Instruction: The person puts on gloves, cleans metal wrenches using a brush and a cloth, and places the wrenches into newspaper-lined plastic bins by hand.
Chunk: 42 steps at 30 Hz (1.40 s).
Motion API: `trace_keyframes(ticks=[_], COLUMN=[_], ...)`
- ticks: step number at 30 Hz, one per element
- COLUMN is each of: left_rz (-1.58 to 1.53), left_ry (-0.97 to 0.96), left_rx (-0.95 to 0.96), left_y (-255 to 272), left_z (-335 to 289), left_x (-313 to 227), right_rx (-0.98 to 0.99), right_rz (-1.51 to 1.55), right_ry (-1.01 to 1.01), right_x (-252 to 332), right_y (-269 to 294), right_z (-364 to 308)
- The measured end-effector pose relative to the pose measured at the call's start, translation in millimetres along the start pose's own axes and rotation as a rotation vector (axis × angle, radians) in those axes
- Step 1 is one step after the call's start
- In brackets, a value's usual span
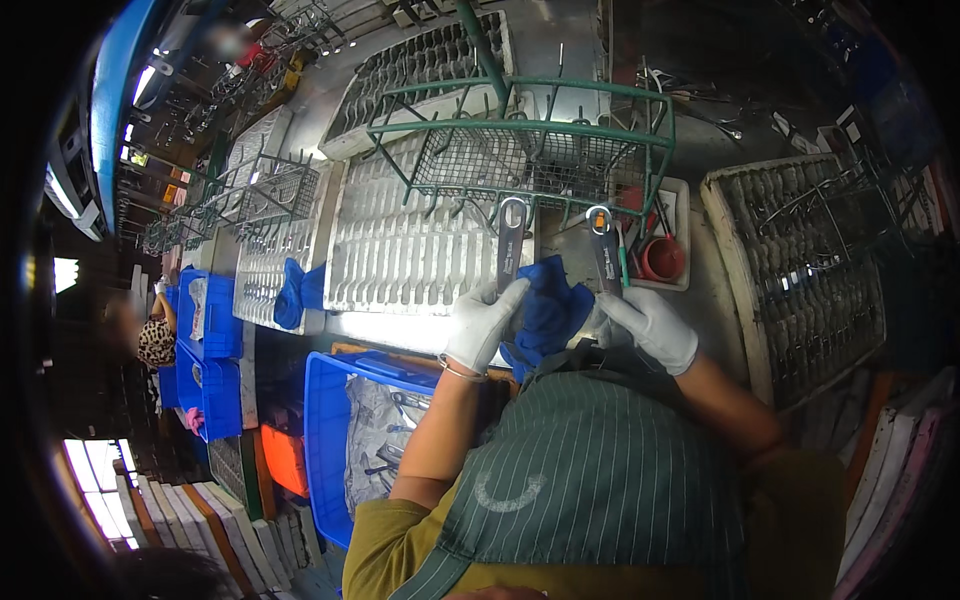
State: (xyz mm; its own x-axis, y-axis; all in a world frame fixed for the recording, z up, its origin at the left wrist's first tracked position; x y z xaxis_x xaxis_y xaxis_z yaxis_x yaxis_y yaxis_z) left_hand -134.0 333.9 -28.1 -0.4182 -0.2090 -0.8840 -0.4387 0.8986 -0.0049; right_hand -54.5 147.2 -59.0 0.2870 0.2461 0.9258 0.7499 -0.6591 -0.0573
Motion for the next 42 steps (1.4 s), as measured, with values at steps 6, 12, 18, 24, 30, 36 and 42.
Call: trace_keyframes(ticks=[6,12,18,24,30,36,42], left_rz=[0.003,0.014,-0.412,-0.582,0.489,-0.171,-0.317], left_ry=[-0.053,0.015,-0.28,-0.27,-0.684,-0.226,-0.146], left_rx=[-0.006,-0.015,-0.128,-0.195,-0.271,-0.05,0.066], left_y=[-1,-4,9,31,41,-7,-38], left_z=[3,4,27,80,127,110,86], left_x=[0,2,25,52,75,63,70], right_rx=[0.03,0.0,0.003,-0.037,0.009,-0.101,-0.124], right_rz=[0.076,-0.047,0.022,0.037,0.174,0.273,0.305], right_ry=[0.057,0.074,0.042,0.059,0.02,0.015,0.123], right_x=[21,13,14,4,8,2,2], right_y=[-6,4,3,13,3,17,25], right_z=[-5,-3,-7,-11,-17,-28,-31])
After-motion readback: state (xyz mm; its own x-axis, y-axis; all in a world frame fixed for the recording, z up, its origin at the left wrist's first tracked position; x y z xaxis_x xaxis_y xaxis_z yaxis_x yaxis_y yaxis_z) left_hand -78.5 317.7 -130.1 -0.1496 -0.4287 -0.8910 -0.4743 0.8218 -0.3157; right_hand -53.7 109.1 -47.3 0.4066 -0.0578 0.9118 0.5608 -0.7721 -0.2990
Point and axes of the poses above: each hand's wrist, its own z-axis towards the middle knuckle, its own y-axis out of the back of the hand, x = y × z, the point moved 7 cm from there along z, towards the middle knuckle, and after that the axes turned 3 degrees about -z, right-handed, at the moved point
